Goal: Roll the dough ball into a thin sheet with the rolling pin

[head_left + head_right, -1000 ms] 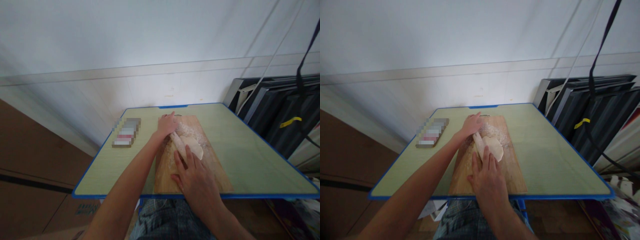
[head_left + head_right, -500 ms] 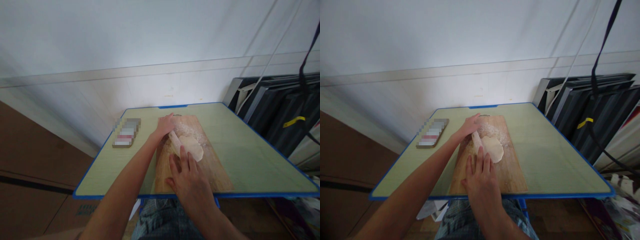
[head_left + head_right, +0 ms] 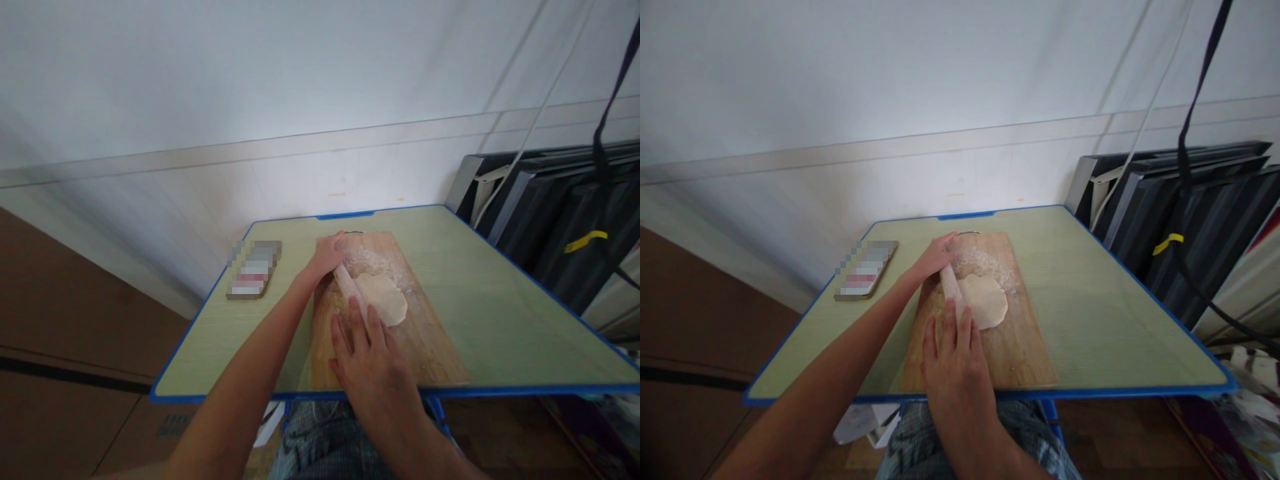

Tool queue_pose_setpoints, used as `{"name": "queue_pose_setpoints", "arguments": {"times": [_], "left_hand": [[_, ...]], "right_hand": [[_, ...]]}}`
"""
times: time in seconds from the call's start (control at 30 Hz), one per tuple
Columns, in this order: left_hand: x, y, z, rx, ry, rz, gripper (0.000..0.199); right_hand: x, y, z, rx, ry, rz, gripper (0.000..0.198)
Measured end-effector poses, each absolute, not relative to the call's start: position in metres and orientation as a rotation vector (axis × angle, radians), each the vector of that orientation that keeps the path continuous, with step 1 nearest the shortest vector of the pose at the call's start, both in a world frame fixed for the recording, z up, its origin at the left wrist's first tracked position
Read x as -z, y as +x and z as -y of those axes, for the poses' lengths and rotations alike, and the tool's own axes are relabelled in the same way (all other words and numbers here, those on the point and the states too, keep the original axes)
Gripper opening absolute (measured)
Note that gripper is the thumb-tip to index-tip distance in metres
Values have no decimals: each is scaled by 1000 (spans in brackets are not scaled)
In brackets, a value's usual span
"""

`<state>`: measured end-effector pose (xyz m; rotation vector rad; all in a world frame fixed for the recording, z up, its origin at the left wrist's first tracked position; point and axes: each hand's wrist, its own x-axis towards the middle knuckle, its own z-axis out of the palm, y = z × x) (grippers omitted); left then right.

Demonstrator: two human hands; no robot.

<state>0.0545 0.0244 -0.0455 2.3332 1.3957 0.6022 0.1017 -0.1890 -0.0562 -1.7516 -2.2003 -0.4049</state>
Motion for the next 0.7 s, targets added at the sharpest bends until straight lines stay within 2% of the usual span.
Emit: {"name": "queue_pose_setpoints", "arguments": {"times": [0.3,0.47,0.7], "left_hand": [[52,36,-28,-658,2321,-1329,54],[58,30,-30,-694,2406,-1290,45],[56,35,-28,-665,2436,-1306,37]], "right_hand": [[55,92,193,294,-1701,2269,44],[60,89,194,188,-1675,2271,42],[65,92,193,230,-1586,2169,36]]}}
